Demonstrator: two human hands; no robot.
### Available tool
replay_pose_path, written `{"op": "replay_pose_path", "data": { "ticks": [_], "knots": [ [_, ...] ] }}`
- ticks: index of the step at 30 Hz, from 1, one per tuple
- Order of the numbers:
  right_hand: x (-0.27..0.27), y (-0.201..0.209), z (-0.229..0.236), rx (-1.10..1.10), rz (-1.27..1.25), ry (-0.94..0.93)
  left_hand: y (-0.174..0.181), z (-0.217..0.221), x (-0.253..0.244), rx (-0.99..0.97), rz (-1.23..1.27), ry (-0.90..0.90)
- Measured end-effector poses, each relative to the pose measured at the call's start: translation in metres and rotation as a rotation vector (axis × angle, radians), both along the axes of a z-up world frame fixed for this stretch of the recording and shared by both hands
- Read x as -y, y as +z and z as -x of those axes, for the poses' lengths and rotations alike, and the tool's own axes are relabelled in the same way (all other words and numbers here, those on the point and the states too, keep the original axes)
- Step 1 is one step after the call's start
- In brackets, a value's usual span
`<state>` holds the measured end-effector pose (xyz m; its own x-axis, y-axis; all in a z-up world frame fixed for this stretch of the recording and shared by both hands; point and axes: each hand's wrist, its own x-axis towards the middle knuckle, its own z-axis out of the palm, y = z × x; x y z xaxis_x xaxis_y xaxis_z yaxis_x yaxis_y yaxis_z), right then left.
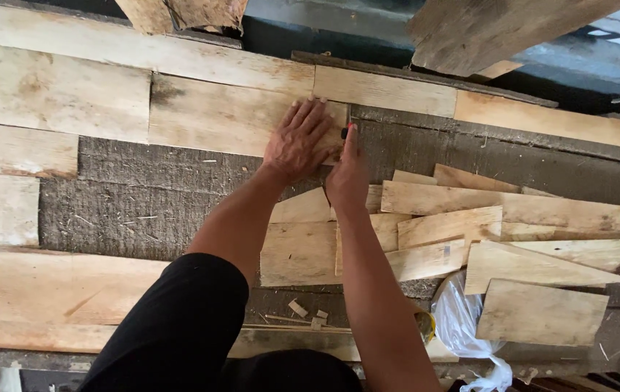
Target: Arranging and trimming thin strips of wood veneer on a workbench.
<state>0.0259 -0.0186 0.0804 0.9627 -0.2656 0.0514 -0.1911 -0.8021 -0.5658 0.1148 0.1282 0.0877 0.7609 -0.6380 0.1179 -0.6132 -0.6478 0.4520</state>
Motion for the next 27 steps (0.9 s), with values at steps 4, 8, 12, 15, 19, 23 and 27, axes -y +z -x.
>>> {"op": "replay_pose_path", "data": {
  "ticks": [4,8,12,15,19,23,27],
  "knots": [
    [0.001,0.014,-0.004,-0.003,0.105,0.005,0.003,0.001,-0.001,0.008,-0.012,-0.004],
    [0.001,0.031,-0.010,-0.149,-0.031,-0.013,0.006,-0.001,0.000,0.019,-0.117,-0.016],
    [0.000,0.042,-0.013,-0.357,0.016,-0.063,0.007,-0.001,0.000,-0.015,-0.083,-0.014],
    [0.007,0.026,-0.006,-0.170,0.075,0.015,0.005,-0.001,-0.002,0.004,-0.068,-0.025],
    [-0.001,0.054,0.000,-0.307,0.109,0.009,0.004,0.000,-0.001,-0.018,-0.093,-0.024],
    [-0.005,0.053,0.005,-0.273,0.055,-0.005,-0.004,0.000,-0.001,0.001,-0.052,-0.006],
    [-0.006,0.057,0.009,-0.245,0.023,-0.015,-0.002,-0.001,-0.002,0.014,-0.047,-0.014]
  ]
}}
